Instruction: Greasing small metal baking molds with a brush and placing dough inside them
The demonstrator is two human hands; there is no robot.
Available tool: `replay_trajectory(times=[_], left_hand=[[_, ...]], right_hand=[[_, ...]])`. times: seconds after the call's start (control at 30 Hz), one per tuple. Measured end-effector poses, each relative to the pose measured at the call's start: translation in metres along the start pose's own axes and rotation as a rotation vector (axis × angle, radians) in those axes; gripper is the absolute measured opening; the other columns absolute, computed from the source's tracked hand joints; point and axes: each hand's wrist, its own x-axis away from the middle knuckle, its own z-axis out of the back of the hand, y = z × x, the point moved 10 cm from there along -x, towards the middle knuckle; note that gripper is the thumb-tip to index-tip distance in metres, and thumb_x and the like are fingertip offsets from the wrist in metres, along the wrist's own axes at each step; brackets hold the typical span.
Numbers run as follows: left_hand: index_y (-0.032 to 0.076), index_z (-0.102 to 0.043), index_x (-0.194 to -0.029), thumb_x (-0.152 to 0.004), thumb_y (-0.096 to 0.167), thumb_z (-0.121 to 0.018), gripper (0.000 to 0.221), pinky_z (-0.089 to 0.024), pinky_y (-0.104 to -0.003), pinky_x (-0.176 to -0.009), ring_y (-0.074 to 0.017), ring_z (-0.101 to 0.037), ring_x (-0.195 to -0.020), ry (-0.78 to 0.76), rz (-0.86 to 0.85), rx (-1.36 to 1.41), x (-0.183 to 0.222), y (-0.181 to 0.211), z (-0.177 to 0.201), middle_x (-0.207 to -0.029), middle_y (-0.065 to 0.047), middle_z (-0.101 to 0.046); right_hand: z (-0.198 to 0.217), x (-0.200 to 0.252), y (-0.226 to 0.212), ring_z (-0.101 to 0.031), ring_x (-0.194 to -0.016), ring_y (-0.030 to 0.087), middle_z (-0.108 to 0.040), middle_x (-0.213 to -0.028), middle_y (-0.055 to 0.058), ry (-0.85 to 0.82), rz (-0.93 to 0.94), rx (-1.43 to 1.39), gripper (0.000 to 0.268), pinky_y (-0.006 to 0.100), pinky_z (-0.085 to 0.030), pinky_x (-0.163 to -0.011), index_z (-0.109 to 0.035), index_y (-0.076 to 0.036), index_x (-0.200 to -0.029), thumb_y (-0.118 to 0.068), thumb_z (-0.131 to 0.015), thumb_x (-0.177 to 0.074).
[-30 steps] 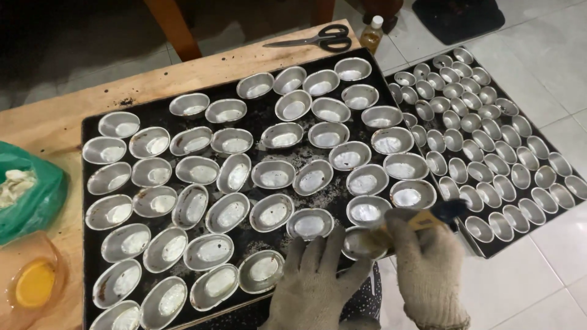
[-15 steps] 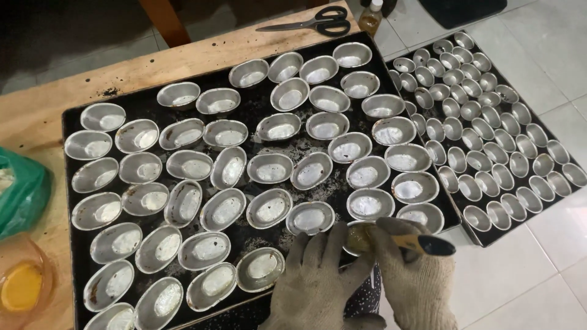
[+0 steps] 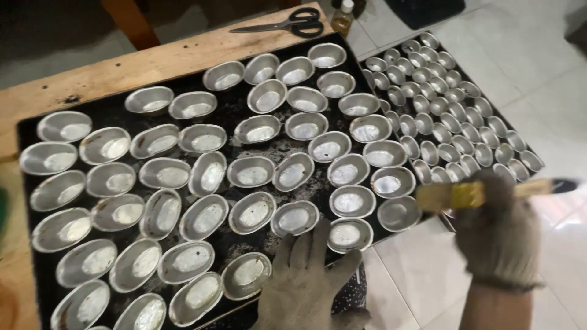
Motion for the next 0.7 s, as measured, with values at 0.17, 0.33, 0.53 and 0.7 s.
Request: replay_trajectory(times=[0.17, 0.33, 0.53, 0.7], left_hand=[[0.035, -0.057, -0.134, -0.039, 0.099, -0.077, 0.116, -0.045, -0.059, -0.092, -0.0357, -0.055, -0.104, 0.026, -0.021, -0.069, -0.002, 0.001, -0.007, -0.141, -0.020, -0.048], [0.039, -0.056, -0.134, -0.035, 0.101, -0.078, 0.119, -0.044, -0.059, -0.093, -0.0344, -0.055, -0.110, 0.011, 0.007, -0.077, -0.002, -0.001, -0.010, -0.143, -0.019, -0.047], [0.038, -0.055, -0.132, -0.033, 0.101, -0.076, 0.119, -0.044, -0.056, -0.097, -0.0325, -0.055, -0.108, 0.071, 0.008, -0.116, 0.000, 0.000, -0.005, -0.142, -0.017, -0.048], [0.036, -0.055, -0.133, -0.032, 0.099, -0.078, 0.121, -0.044, -0.056, -0.093, -0.0332, -0.055, -0.102, 0.066, 0.006, -0.078, -0.002, -0.001, -0.004, -0.140, -0.019, -0.048]], right_hand=[[-0.012, -0.023, 0.044, -0.057, -0.072, 0.016, -0.061, -0.095, 0.009, -0.004, -0.528, -0.724, 0.015, 0.023, -0.041, -0.050, -0.069, -0.009, -0.097, -0.014, -0.058, -0.105], [-0.001, -0.021, 0.024, -0.055, -0.063, 0.014, -0.065, -0.078, 0.007, 0.069, -0.523, -0.677, 0.016, 0.025, -0.044, -0.053, -0.074, -0.004, -0.103, -0.012, -0.062, -0.096], [0.042, -0.034, 0.018, -0.067, -0.093, 0.030, -0.070, -0.110, 0.020, 0.024, -0.075, -0.324, 0.036, 0.038, -0.046, -0.060, -0.072, 0.003, -0.112, 0.009, -0.049, -0.086], [-0.025, -0.025, 0.050, -0.070, -0.100, 0.028, -0.066, -0.100, 0.013, -0.252, 0.290, -0.809, 0.019, 0.035, -0.060, -0.084, -0.056, -0.004, -0.092, 0.011, -0.048, -0.082]])
